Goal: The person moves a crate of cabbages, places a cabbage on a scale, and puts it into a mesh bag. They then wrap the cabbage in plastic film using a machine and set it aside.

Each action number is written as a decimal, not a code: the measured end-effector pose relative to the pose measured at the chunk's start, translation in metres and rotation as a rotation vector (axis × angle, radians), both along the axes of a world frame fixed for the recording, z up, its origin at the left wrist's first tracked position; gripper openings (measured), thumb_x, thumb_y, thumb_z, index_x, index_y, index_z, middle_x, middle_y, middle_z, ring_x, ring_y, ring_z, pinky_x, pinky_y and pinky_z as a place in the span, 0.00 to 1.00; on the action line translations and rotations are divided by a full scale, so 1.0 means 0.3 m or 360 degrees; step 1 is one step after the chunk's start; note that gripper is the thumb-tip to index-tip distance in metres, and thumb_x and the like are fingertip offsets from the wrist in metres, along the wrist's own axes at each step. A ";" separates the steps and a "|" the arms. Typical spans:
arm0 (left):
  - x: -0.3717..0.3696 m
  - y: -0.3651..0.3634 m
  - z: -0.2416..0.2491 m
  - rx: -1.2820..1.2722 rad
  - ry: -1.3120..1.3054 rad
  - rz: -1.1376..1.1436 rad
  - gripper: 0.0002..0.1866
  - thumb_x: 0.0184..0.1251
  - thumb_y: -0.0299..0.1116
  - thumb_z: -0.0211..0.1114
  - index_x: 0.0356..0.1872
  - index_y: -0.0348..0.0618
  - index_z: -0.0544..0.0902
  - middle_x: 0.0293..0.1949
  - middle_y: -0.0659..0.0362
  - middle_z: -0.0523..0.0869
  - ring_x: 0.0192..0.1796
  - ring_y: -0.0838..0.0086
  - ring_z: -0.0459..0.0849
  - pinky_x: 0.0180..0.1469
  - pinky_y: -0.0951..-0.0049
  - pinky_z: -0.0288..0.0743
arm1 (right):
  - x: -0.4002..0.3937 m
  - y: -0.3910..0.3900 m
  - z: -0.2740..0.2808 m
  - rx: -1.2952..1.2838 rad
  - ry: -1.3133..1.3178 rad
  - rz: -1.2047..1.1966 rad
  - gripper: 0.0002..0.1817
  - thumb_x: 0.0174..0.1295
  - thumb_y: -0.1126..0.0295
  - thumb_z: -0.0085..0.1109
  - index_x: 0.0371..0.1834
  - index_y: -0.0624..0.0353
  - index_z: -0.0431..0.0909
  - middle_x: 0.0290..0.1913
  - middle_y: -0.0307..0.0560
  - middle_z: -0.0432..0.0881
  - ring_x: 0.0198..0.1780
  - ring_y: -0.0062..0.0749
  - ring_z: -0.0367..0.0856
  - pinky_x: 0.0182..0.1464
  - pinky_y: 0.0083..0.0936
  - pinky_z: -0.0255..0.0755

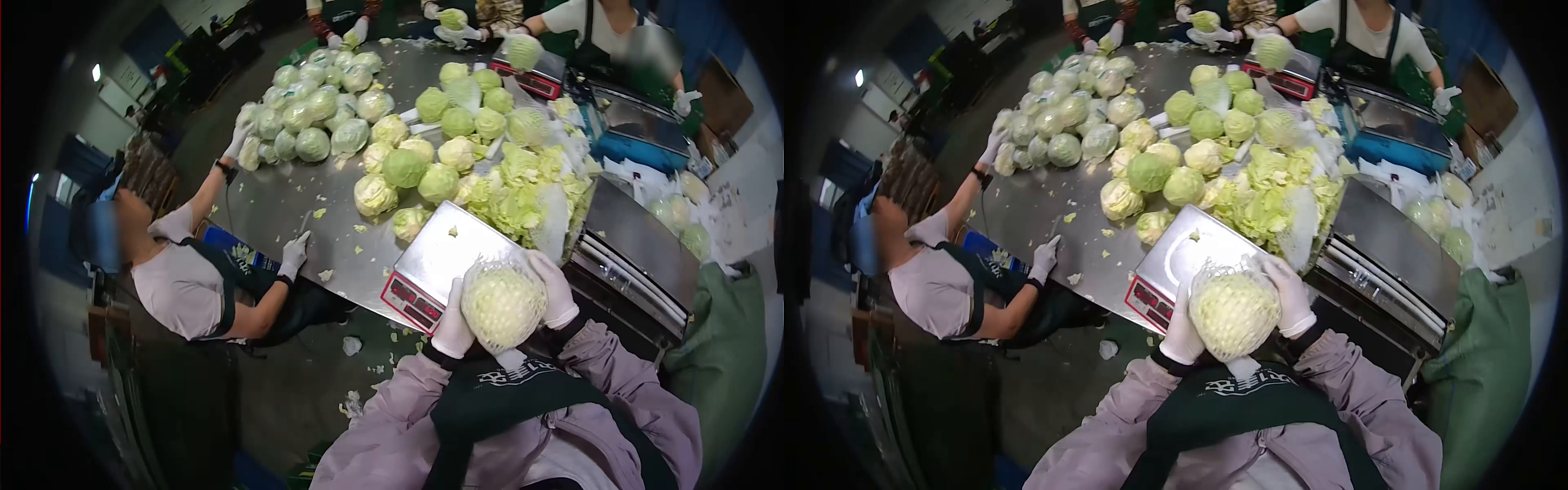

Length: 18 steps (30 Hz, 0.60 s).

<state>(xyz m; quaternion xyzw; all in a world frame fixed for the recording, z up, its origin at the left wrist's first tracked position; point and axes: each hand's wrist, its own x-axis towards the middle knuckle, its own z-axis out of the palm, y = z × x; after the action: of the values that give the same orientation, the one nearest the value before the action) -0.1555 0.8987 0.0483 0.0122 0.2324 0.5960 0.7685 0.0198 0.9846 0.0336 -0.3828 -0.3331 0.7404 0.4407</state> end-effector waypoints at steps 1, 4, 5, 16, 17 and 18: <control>-0.018 0.024 -0.013 0.0016 0.0169 0.0011 0.30 0.74 0.53 0.42 0.68 0.41 0.61 0.65 0.54 0.69 0.66 0.65 0.68 0.68 0.64 0.62 | -0.048 -0.022 0.098 0.0198 0.0061 0.0070 0.19 0.69 0.66 0.49 0.57 0.68 0.71 0.54 0.45 0.76 0.55 0.25 0.72 0.59 0.20 0.64; -0.037 0.100 -0.134 -0.0010 0.0321 0.0054 0.27 0.73 0.44 0.50 0.67 0.41 0.62 0.64 0.54 0.70 0.64 0.67 0.70 0.66 0.66 0.63 | -0.069 0.056 0.045 0.0283 -0.0173 0.0245 0.22 0.67 0.66 0.52 0.60 0.68 0.69 0.58 0.46 0.74 0.58 0.26 0.71 0.61 0.22 0.63; -0.037 0.142 -0.146 -0.0020 0.0438 0.0046 0.26 0.72 0.42 0.52 0.66 0.40 0.62 0.63 0.54 0.71 0.63 0.68 0.70 0.65 0.67 0.64 | -0.075 0.093 0.008 0.0382 -0.0441 0.0305 0.23 0.64 0.66 0.55 0.60 0.68 0.70 0.58 0.46 0.75 0.58 0.25 0.71 0.61 0.21 0.62; -0.504 0.510 -0.285 -0.0554 0.2718 0.0530 0.43 0.47 0.50 0.74 0.58 0.28 0.68 0.56 0.42 0.72 0.58 0.55 0.71 0.62 0.65 0.64 | -0.019 0.206 -0.303 0.0461 -0.1234 -0.0162 0.17 0.63 0.72 0.56 0.55 0.66 0.75 0.51 0.46 0.81 0.52 0.29 0.77 0.57 0.21 0.66; -0.555 0.548 -0.328 -0.0864 0.2633 0.0424 0.43 0.48 0.52 0.73 0.57 0.27 0.69 0.54 0.42 0.74 0.55 0.55 0.74 0.61 0.64 0.66 | -0.024 0.189 -0.280 0.0497 -0.1262 -0.0199 0.18 0.63 0.73 0.56 0.56 0.64 0.74 0.52 0.48 0.80 0.53 0.30 0.76 0.58 0.22 0.66; -0.620 0.588 -0.459 -0.0954 0.2340 0.0359 0.44 0.46 0.59 0.70 0.58 0.36 0.70 0.54 0.41 0.73 0.58 0.56 0.72 0.60 0.62 0.66 | -0.031 0.172 -0.256 0.0477 -0.1271 -0.0214 0.18 0.63 0.73 0.56 0.56 0.64 0.74 0.52 0.48 0.80 0.53 0.30 0.76 0.58 0.22 0.66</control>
<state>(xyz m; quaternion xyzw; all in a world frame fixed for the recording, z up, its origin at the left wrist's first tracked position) -0.3414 1.0751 -0.0895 0.1713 0.8293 0.4216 0.3244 0.0106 1.0362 -0.0431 -0.5919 -0.5557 0.4472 0.3753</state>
